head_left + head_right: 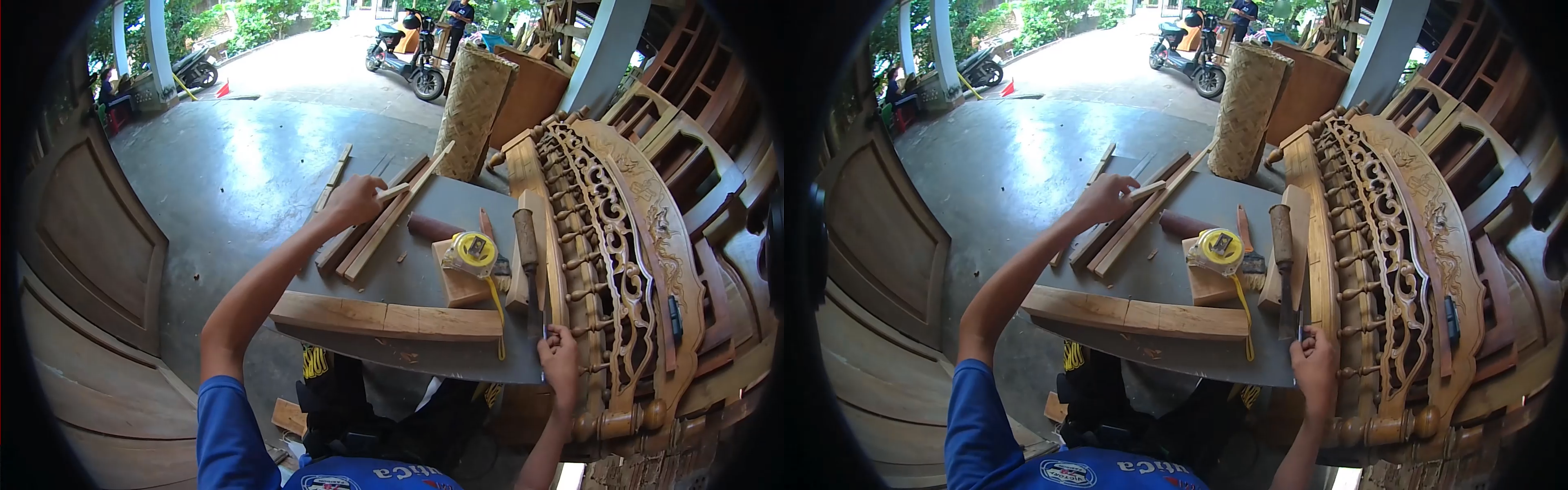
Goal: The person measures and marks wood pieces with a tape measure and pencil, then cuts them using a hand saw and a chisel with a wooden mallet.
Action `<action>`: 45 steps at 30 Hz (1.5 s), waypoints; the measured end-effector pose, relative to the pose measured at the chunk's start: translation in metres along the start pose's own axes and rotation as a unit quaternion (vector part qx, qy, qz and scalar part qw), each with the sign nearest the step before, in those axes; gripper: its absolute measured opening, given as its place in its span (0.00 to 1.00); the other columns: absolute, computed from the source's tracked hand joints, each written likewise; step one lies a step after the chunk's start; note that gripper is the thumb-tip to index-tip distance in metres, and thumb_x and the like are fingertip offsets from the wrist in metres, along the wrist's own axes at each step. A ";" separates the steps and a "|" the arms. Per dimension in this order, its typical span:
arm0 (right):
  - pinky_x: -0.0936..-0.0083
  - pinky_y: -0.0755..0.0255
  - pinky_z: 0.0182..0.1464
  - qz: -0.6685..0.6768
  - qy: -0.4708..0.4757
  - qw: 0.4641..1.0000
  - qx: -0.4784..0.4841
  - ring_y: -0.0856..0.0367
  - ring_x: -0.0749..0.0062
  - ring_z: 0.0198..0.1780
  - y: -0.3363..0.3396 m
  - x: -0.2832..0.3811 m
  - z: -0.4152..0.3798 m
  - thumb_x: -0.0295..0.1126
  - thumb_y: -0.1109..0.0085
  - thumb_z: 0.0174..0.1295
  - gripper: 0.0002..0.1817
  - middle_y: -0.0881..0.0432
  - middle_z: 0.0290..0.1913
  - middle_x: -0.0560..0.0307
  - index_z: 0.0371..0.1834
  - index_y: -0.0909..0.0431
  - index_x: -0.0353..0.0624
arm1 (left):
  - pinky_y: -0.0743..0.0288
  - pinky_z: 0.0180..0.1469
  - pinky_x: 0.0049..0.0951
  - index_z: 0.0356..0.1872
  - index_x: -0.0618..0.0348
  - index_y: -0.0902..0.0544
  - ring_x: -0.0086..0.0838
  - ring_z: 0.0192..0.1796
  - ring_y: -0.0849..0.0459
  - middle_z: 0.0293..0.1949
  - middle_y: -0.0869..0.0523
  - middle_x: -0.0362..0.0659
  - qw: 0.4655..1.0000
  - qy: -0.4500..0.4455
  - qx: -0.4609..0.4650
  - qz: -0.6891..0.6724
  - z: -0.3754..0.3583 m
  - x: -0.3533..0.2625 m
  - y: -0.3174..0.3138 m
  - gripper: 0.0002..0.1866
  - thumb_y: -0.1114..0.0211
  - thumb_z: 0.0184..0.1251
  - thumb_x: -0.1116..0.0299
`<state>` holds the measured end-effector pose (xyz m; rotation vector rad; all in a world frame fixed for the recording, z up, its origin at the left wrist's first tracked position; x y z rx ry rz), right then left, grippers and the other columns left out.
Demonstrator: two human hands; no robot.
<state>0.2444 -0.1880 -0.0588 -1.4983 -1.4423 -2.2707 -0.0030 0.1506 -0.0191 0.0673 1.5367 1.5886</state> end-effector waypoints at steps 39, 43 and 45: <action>0.89 0.38 0.23 0.185 0.042 0.980 -0.068 0.34 0.87 0.21 -0.006 -0.008 -0.016 0.19 0.50 0.50 0.18 0.30 0.28 0.61 0.47 0.30 0.35 | 0.26 0.33 0.31 0.27 0.62 0.18 0.34 0.31 0.18 0.26 0.17 0.48 0.982 0.150 0.052 0.104 0.093 0.035 0.001 0.31 0.31 0.33 0.40; 0.89 0.38 0.22 0.149 0.042 0.985 -0.077 0.34 0.87 0.21 -0.008 -0.008 -0.016 0.19 0.49 0.48 0.16 0.28 0.27 0.60 0.43 0.27 0.35 | 0.27 0.33 0.30 0.28 0.62 0.18 0.32 0.29 0.18 0.27 0.16 0.47 0.999 0.041 0.022 0.015 0.090 0.024 -0.018 0.30 0.29 0.33 0.42; 0.88 0.38 0.21 0.145 0.056 0.985 -0.080 0.34 0.87 0.21 -0.009 -0.010 -0.015 0.19 0.49 0.48 0.15 0.28 0.27 0.60 0.42 0.26 0.35 | 0.26 0.34 0.30 0.29 0.62 0.18 0.32 0.30 0.18 0.28 0.17 0.47 0.999 -0.022 0.000 -0.029 0.087 -0.005 -0.030 0.30 0.29 0.33 0.43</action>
Point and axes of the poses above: each hand's wrist, its own z-axis towards the middle knuckle, its own y-axis out of the back of the hand, x = y × z, the point moved 3 cm from there along z, towards the middle knuckle
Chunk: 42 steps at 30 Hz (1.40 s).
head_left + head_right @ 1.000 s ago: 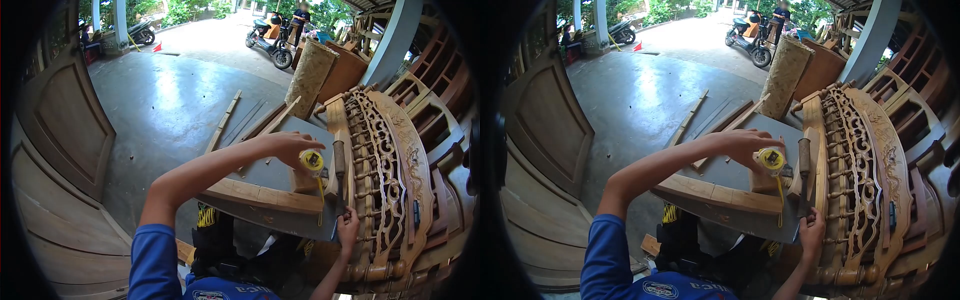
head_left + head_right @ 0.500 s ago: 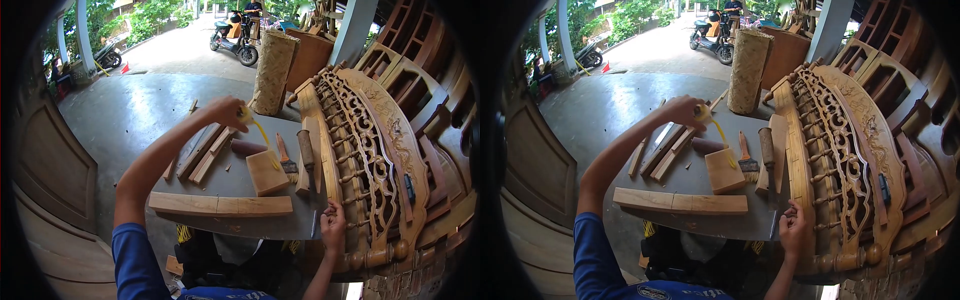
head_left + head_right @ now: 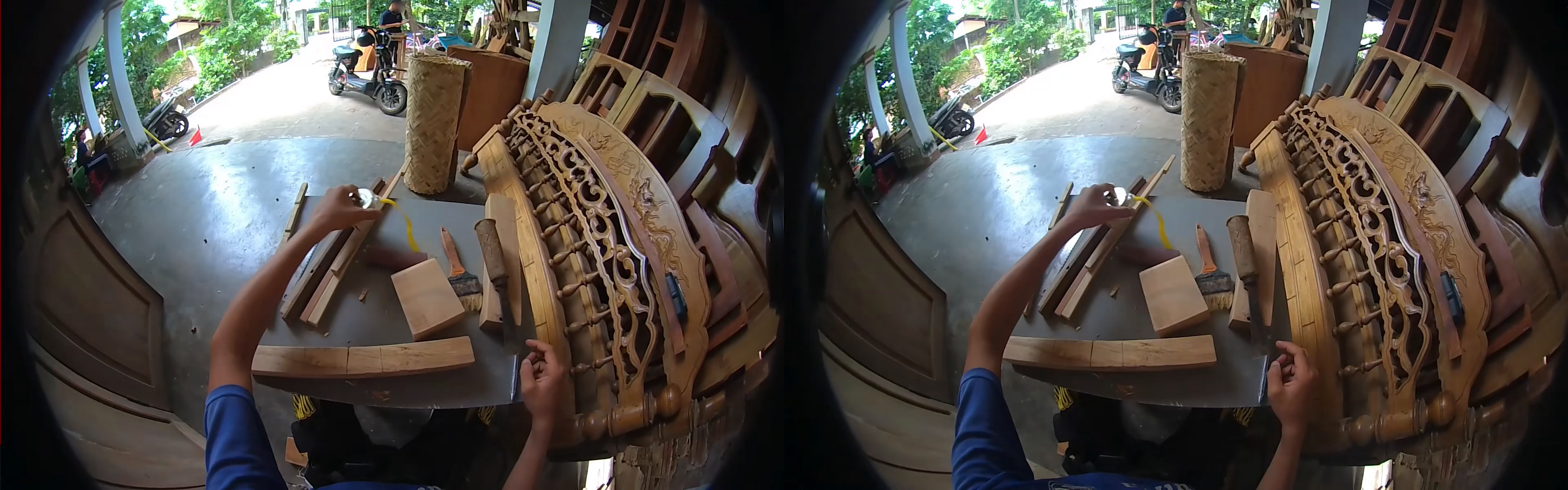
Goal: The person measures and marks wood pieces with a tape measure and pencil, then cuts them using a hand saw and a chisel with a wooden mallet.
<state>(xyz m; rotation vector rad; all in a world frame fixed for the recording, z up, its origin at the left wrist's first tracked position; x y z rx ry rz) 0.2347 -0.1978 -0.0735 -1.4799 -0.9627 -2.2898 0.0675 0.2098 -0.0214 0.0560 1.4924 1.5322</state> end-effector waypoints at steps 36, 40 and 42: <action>0.87 0.36 0.23 0.007 0.006 1.000 0.000 0.33 0.85 0.22 0.000 0.006 -0.001 0.23 0.47 0.51 0.12 0.28 0.27 0.62 0.40 0.25 0.37 | 0.26 0.31 0.28 0.33 0.65 0.18 0.31 0.29 0.19 0.30 0.17 0.48 0.961 0.238 -0.059 -0.126 0.021 0.104 -0.005 0.15 0.32 0.41 0.69; 0.87 0.36 0.25 0.153 -0.054 0.987 -0.024 0.32 0.85 0.24 0.008 0.006 -0.001 0.24 0.49 0.54 0.10 0.28 0.28 0.63 0.40 0.26 0.38 | 0.31 0.24 0.24 0.38 0.63 0.18 0.22 0.23 0.24 0.27 0.18 0.42 0.949 0.176 -0.056 -0.256 0.009 0.055 0.031 0.15 0.34 0.48 0.67; 0.86 0.36 0.28 0.090 0.032 0.994 -0.058 0.32 0.85 0.26 0.008 0.021 0.002 0.24 0.50 0.55 0.09 0.28 0.29 0.63 0.39 0.26 0.38 | 0.31 0.25 0.24 0.39 0.61 0.17 0.21 0.26 0.24 0.28 0.17 0.41 0.945 0.128 -0.055 -0.297 0.005 0.034 0.051 0.15 0.34 0.51 0.63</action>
Point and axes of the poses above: each hand's wrist, its own z-axis towards the middle knuckle, its own y-axis out of the back of the hand, x = y × z, the point moved 3 cm from there along z, towards the middle knuckle
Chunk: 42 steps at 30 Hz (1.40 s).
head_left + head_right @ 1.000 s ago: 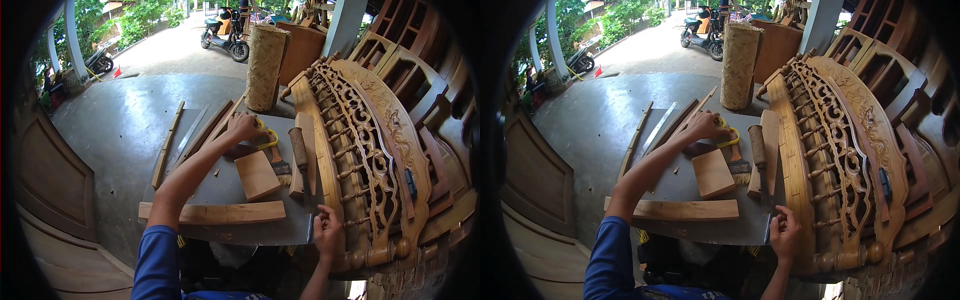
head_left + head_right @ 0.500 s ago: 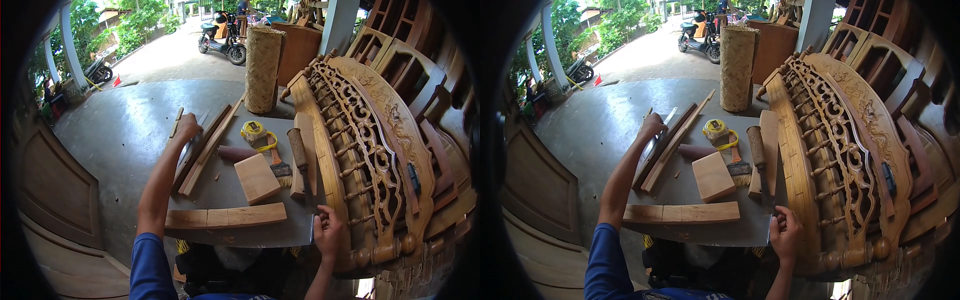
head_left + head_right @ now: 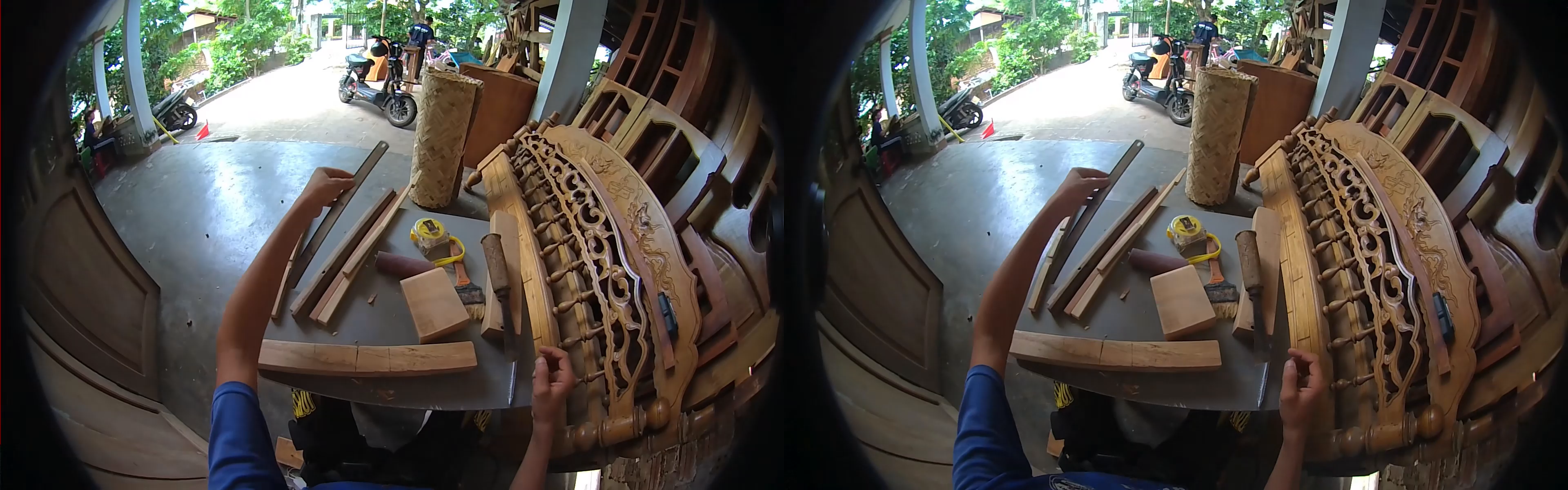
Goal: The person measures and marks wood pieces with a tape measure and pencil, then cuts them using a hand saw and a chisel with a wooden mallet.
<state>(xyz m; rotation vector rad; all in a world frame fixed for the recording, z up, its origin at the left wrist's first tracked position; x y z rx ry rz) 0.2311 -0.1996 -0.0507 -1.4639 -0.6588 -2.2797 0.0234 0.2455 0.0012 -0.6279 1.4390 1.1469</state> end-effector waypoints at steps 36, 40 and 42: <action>0.69 0.40 0.56 -0.358 0.494 0.792 0.037 0.31 0.63 0.54 -0.072 0.148 0.057 0.40 0.41 0.53 0.30 0.31 0.51 0.49 0.58 0.36 0.41 | 0.26 0.33 0.20 0.40 0.66 0.20 0.18 0.31 0.22 0.31 0.18 0.42 0.912 -0.182 0.357 0.094 -0.171 -0.152 -0.082 0.12 0.39 0.57 0.71; 0.69 0.39 0.56 0.075 0.192 0.964 0.170 0.33 0.68 0.56 -0.084 0.106 0.034 0.47 0.45 0.57 0.36 0.36 0.56 0.46 0.62 0.44 0.36 | 0.23 0.31 0.20 0.43 0.67 0.24 0.19 0.32 0.21 0.33 0.20 0.42 0.948 -0.102 0.299 -0.040 -0.169 -0.157 -0.081 0.13 0.40 0.59 0.71; 0.69 0.35 0.54 0.204 -0.008 0.916 0.345 0.30 0.65 0.53 -0.096 0.082 0.002 0.43 0.50 0.61 0.32 0.32 0.51 0.46 0.62 0.46 0.32 | 0.21 0.34 0.22 0.44 0.68 0.26 0.20 0.34 0.21 0.34 0.20 0.42 0.948 -0.097 0.279 -0.115 -0.165 -0.152 -0.085 0.14 0.42 0.61 0.69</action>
Point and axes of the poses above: each hand's wrist, its own z-axis towards the middle knuckle, its own y-axis out of the back of the hand, x = y × z, the point moved 3 cm from there along z, towards the middle knuckle
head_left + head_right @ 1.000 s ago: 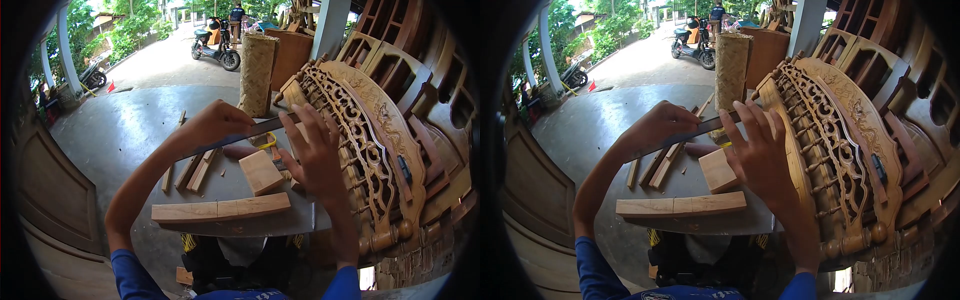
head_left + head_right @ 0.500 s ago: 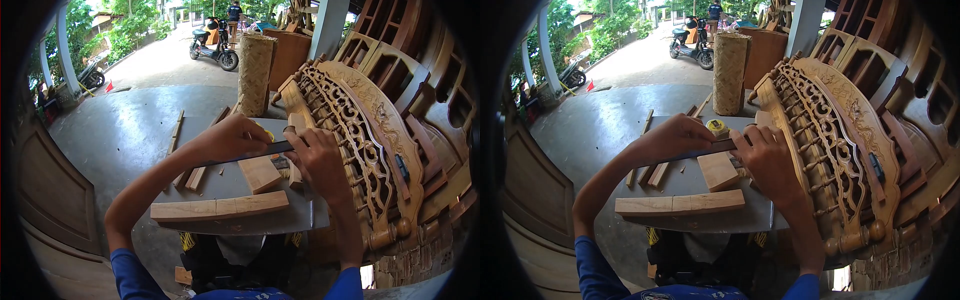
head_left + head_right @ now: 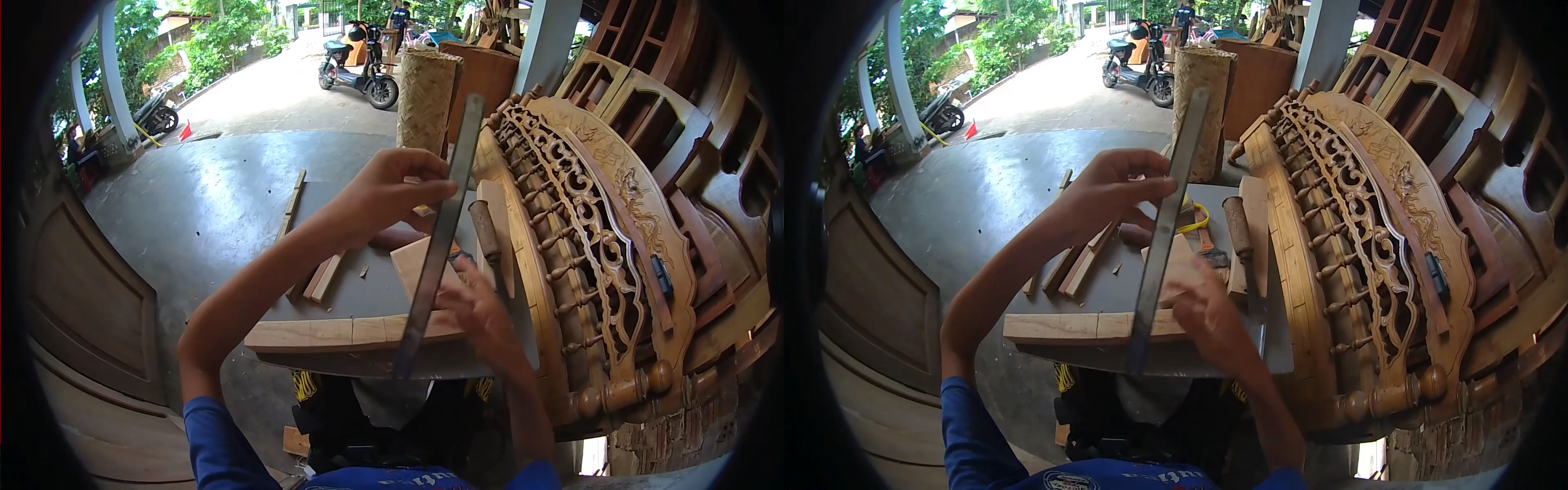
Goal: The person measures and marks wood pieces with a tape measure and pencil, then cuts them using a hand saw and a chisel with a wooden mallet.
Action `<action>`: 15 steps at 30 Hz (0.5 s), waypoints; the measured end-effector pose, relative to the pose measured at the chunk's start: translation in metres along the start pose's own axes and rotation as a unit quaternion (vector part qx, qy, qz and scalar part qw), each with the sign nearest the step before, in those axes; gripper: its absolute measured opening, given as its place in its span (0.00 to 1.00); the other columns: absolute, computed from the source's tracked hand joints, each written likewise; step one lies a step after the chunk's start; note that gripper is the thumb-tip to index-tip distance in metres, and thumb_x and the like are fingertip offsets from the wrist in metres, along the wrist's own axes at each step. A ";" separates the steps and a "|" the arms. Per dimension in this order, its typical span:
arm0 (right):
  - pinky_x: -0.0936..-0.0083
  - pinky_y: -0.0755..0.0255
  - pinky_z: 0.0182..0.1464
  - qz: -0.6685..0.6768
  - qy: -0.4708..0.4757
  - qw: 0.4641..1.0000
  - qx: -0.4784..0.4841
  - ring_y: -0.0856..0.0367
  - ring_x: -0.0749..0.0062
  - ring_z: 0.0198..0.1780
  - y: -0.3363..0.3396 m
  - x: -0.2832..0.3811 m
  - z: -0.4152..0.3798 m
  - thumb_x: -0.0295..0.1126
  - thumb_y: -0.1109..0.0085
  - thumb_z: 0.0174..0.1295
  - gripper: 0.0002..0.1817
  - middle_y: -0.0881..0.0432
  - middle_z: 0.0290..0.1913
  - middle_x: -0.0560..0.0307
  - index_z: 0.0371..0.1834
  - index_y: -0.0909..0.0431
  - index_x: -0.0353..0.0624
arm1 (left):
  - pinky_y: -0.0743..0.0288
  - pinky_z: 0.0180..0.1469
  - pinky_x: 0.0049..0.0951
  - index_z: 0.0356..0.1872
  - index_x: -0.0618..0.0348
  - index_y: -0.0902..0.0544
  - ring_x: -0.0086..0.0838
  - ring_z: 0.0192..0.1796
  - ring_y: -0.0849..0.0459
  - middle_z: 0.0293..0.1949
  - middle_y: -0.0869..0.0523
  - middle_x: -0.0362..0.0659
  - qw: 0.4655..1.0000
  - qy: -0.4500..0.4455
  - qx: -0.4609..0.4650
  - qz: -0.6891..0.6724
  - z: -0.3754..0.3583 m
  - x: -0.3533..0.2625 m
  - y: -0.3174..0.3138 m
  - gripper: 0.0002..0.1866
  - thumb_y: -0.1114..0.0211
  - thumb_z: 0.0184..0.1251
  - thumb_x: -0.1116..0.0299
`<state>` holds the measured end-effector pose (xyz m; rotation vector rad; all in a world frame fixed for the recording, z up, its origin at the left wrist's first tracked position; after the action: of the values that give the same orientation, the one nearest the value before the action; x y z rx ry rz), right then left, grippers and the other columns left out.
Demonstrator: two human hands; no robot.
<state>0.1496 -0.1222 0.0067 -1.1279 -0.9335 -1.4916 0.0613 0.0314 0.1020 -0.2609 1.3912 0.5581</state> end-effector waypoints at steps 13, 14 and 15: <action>0.85 0.41 0.16 0.252 -0.054 0.946 -0.194 0.39 0.80 0.13 0.001 -0.042 -0.082 0.31 0.65 0.67 0.10 0.35 0.16 0.60 0.43 0.36 0.37 | 0.42 0.57 0.48 0.57 0.54 0.34 0.54 0.59 0.37 0.55 0.37 0.59 0.839 -0.061 0.042 0.539 -0.010 0.121 -0.038 0.42 0.33 0.39 0.42; 0.84 0.41 0.16 0.253 -0.053 0.944 -0.206 0.38 0.80 0.13 0.003 -0.044 -0.086 0.31 0.65 0.67 0.10 0.35 0.16 0.60 0.43 0.36 0.37 | 0.42 0.57 0.49 0.58 0.52 0.34 0.54 0.59 0.37 0.56 0.37 0.58 0.836 -0.060 0.036 0.544 -0.011 0.122 -0.040 0.42 0.33 0.39 0.44; 0.84 0.41 0.16 0.241 -0.051 0.945 -0.213 0.37 0.80 0.14 0.005 -0.045 -0.090 0.31 0.65 0.67 0.10 0.35 0.16 0.60 0.43 0.36 0.37 | 0.42 0.57 0.48 0.58 0.51 0.34 0.54 0.59 0.37 0.56 0.37 0.58 0.833 -0.059 0.062 0.546 -0.011 0.123 -0.039 0.42 0.33 0.38 0.45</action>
<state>0.1403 -0.1963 -0.0604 -1.6244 -0.3542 -1.2586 0.0813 0.0193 -0.0252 0.7353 1.3542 1.3825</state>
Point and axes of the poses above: each hand's wrist, its own z-axis towards the middle knuckle, its own y-axis out of the back of the hand, x = y × z, the point moved 3 cm from there along z, towards the middle knuckle
